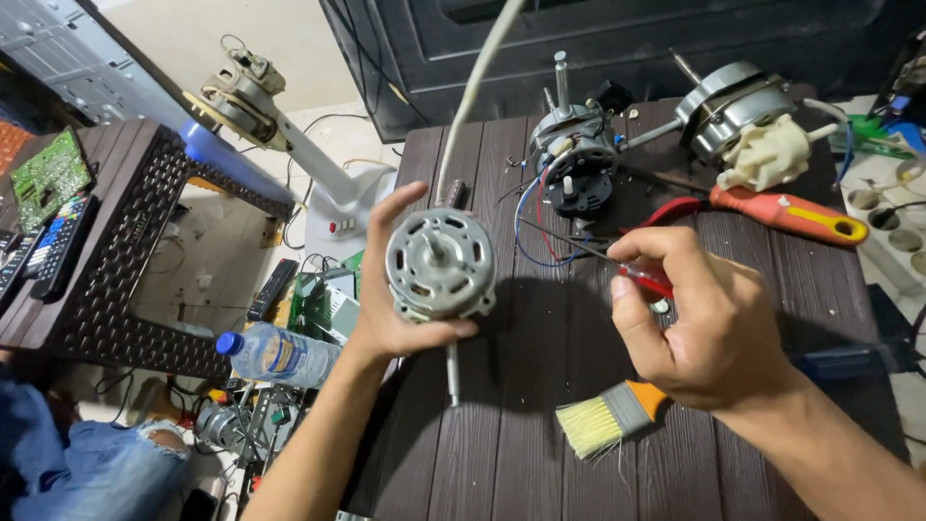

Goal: The person uses a screwdriver to tighten screws on a small electric motor placed on a wooden table. They then pick up a second motor and use the screwdriver to adjust its internal components.

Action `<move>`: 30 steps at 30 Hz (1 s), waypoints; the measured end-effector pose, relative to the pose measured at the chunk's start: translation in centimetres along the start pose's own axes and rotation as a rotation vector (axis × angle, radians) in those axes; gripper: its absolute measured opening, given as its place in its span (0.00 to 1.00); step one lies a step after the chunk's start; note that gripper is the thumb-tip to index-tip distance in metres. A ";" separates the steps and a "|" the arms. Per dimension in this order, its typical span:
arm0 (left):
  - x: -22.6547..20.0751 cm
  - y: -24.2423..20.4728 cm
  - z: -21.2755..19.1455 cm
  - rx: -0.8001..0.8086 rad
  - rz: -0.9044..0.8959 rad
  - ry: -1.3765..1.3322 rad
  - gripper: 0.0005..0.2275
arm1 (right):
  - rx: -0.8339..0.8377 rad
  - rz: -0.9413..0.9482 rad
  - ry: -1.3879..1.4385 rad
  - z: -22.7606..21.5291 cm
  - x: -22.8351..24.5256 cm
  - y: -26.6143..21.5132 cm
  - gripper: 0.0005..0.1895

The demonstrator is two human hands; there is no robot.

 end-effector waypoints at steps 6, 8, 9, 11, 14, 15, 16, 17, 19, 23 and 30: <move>-2.4 -0.5 -1.0 0.260 0.094 0.406 0.38 | -0.044 -0.074 0.034 -0.3 -0.3 0.8 0.07; -2.4 -1.1 -0.3 0.305 0.116 0.605 0.39 | -0.026 -0.068 0.041 -0.3 -0.5 0.6 0.06; -2.3 -1.4 0.0 0.349 0.139 0.809 0.39 | -0.013 -0.065 0.049 -0.3 -0.6 0.5 0.06; -3.3 -1.5 0.2 0.368 0.134 0.810 0.39 | 0.009 -0.069 0.044 -0.3 -0.4 0.6 0.06; -3.8 -2.0 0.2 0.383 0.156 0.797 0.37 | 0.056 -0.063 0.061 0.1 -0.4 0.6 0.07; -3.8 -2.3 0.1 0.375 0.180 0.782 0.36 | 0.086 -0.058 0.085 0.4 -0.4 0.5 0.07; -4.0 -2.3 0.1 0.378 0.181 0.783 0.36 | 0.084 -0.056 0.084 0.5 -0.4 0.5 0.07; -3.8 -2.3 0.2 0.441 0.081 0.723 0.36 | 0.083 -0.082 0.091 0.6 -0.3 0.5 0.09; -2.8 -2.4 0.3 0.508 -0.020 0.661 0.37 | 0.081 -0.103 0.097 0.6 -0.2 0.5 0.11; -1.3 -2.1 -0.3 0.432 -0.051 0.405 0.32 | 0.134 -0.089 0.086 0.6 -0.1 0.4 0.11; 0.2 -1.2 -2.3 0.285 -0.077 0.015 0.34 | 0.005 -0.108 0.207 -0.5 0.5 1.0 0.13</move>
Point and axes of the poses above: each hand's wrist, its own y-axis towards the middle knuckle, its own z-axis out of the palm, x = y × z, the point moved 3 cm from there along y, towards the middle knuckle, and after that the axes turned 13 degrees about -z, right-handed, at the moved point
